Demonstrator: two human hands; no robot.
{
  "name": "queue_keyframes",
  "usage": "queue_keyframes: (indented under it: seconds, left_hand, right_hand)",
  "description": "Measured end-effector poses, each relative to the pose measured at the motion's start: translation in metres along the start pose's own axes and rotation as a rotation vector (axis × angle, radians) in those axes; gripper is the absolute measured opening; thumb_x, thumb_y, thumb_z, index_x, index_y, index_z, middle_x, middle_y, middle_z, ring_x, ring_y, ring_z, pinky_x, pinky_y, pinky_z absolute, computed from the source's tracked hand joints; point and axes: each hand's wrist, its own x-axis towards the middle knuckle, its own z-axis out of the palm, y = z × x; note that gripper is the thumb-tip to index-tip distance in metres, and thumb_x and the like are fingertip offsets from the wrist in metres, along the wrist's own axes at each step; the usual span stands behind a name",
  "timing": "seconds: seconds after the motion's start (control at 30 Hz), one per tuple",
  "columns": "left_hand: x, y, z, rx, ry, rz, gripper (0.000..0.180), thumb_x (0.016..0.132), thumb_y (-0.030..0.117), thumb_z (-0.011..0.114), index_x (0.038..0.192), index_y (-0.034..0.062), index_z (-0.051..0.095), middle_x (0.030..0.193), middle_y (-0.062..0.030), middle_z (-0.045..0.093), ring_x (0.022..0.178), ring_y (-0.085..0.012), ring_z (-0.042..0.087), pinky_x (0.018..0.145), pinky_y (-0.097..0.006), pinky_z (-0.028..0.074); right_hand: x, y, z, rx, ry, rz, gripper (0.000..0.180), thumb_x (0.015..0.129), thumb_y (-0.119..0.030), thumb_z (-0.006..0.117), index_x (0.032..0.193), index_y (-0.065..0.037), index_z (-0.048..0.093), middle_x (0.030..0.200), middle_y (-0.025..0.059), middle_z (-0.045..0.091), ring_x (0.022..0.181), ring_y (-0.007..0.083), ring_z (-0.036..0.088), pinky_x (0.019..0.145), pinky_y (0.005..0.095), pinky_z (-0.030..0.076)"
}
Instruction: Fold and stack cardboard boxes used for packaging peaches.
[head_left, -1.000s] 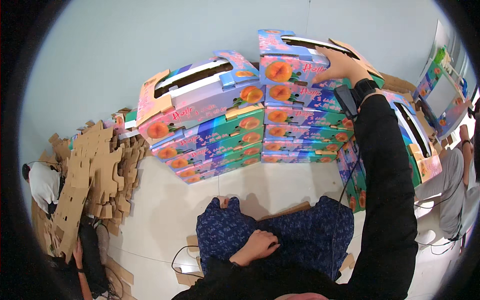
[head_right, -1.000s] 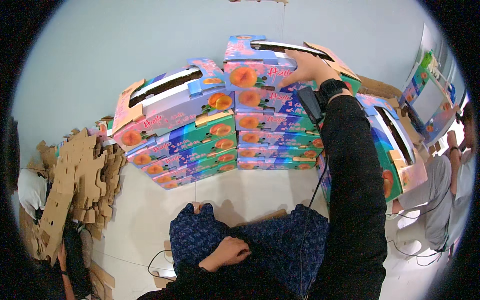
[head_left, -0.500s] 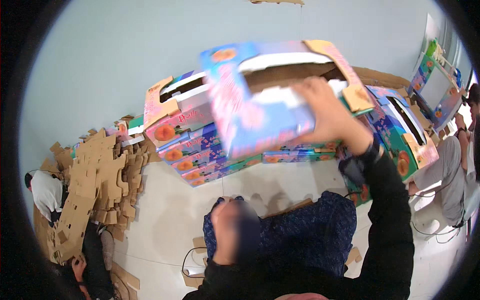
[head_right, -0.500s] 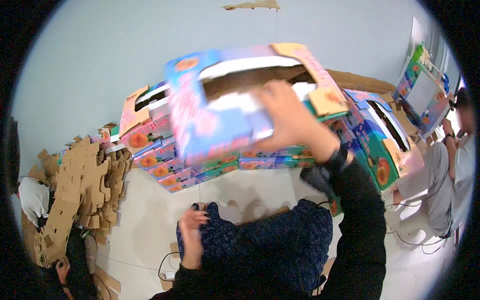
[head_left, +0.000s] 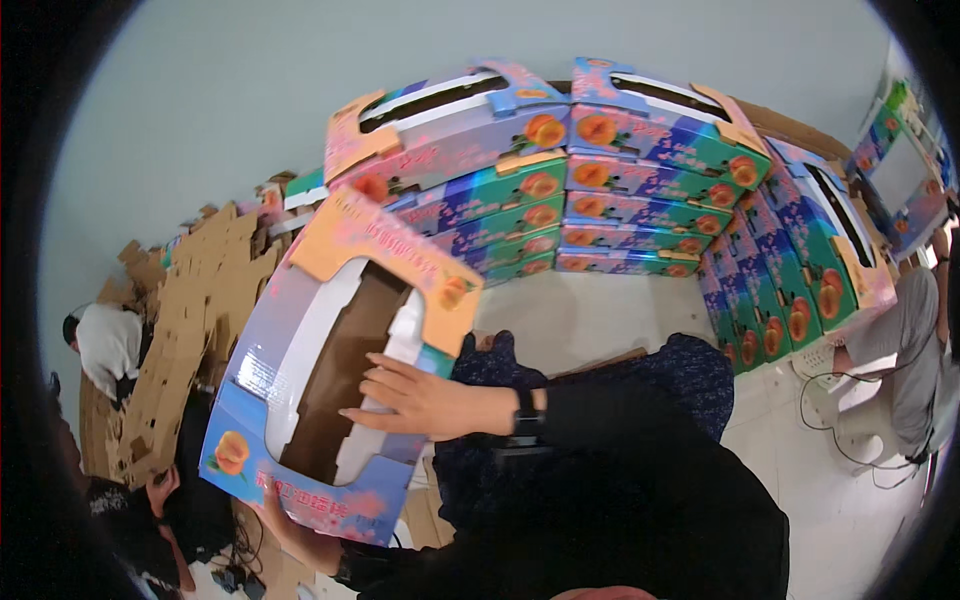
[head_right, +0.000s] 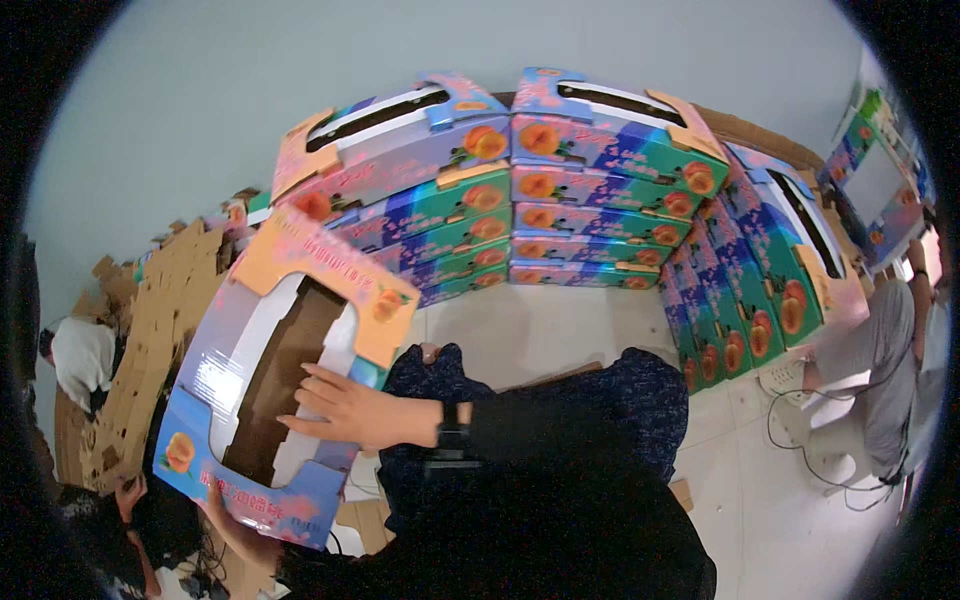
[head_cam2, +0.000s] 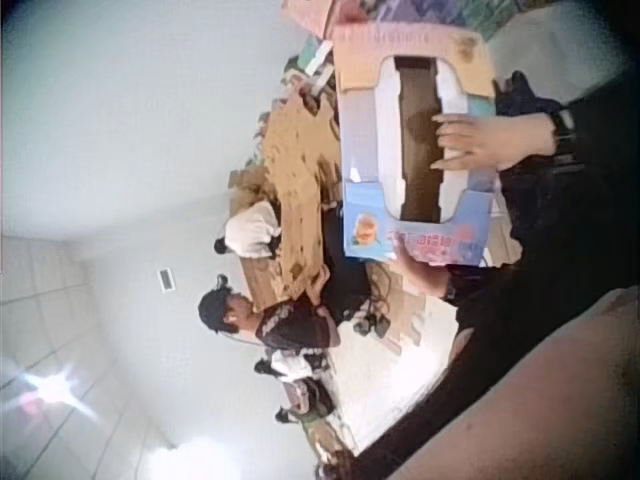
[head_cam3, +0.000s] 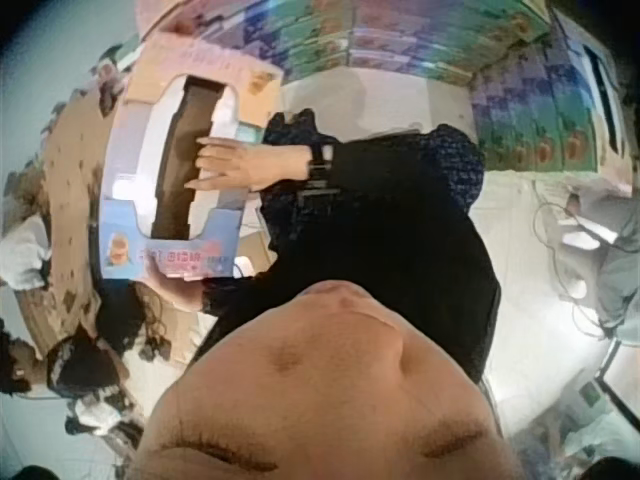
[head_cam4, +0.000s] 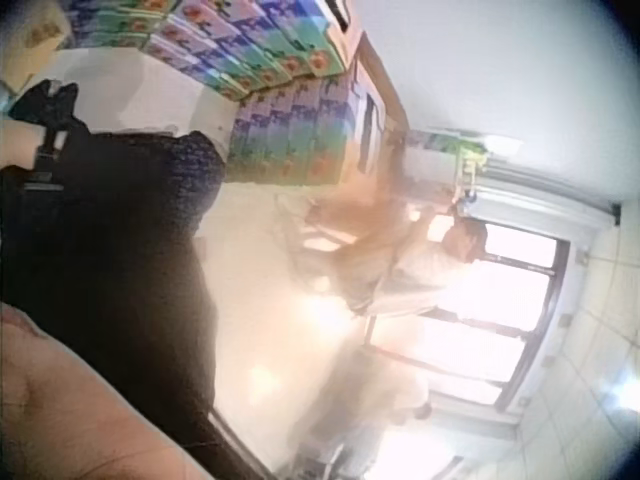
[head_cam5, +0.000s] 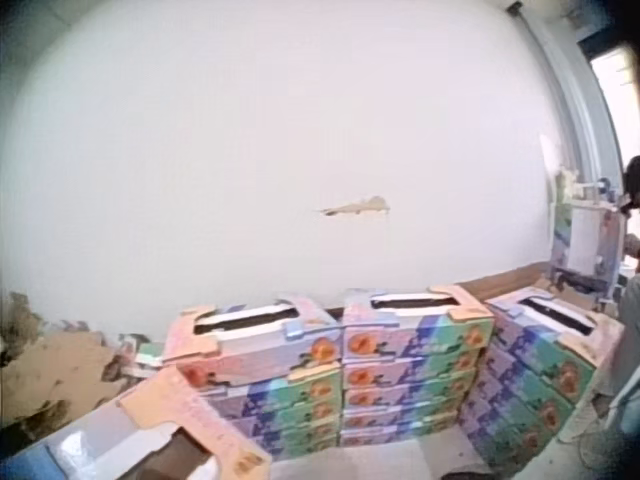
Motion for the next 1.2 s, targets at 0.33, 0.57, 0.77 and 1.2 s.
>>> queue_keyframes:
  seconds: [0.33, 0.57, 0.77, 1.2]
  left_hand:
    - [0.104, -0.212, -0.209, -0.087, -0.018, -0.405, 0.070, 0.086, 0.028, 0.066, 0.143, 0.0073, 0.032, 0.134, -0.0108, 0.048, 0.119, -0.0257, 0.048, 0.101, -0.042, 0.039]
    - [0.140, -0.240, -0.204, 1.016, -0.204, -0.478, 0.075, 0.090, 0.046, 0.054, 0.148, 0.0129, 0.021, 0.140, -0.0181, 0.041, 0.121, -0.0363, 0.047, 0.100, -0.045, 0.040]
    - [0.086, -0.240, -0.069, 1.879, -0.189, -0.354, 0.080, 0.086, 0.068, 0.041, 0.151, 0.0276, 0.016, 0.155, -0.0228, 0.007, 0.141, -0.0423, 0.015, 0.098, -0.070, 0.026]
    - [0.063, -0.215, -0.049, 1.592, 0.039, -0.058, 0.075, 0.089, 0.058, 0.049, 0.144, 0.0097, 0.035, 0.152, -0.0224, 0.022, 0.140, -0.0386, 0.023, 0.107, -0.064, 0.019]
  right_hand:
    - [-0.003, -0.040, 0.155, 0.320, -0.457, 0.266, 0.098, 0.063, -0.019, 0.076, 0.147, -0.012, 0.026, 0.148, 0.0174, 0.031, 0.140, 0.0323, 0.026, 0.111, 0.0517, 0.024]
    - [0.004, 0.105, 0.019, 0.089, 0.548, 0.481, 0.036, 0.072, -0.017, 0.067, 0.104, -0.003, 0.060, 0.108, 0.0179, 0.059, 0.101, 0.0362, 0.055, 0.089, 0.0444, 0.044]
    - [0.050, 0.269, -0.081, -0.079, 0.824, 0.699, 0.045, 0.082, -0.044, 0.065, 0.099, -0.003, 0.060, 0.094, 0.0155, 0.063, 0.092, 0.0350, 0.060, 0.082, 0.0466, 0.044]
    - [0.049, 0.209, -0.082, -0.243, 0.175, 0.258, 0.097, 0.049, -0.072, 0.074, 0.116, -0.003, 0.060, 0.098, 0.0206, 0.051, 0.094, 0.0351, 0.047, 0.080, 0.0451, 0.040]
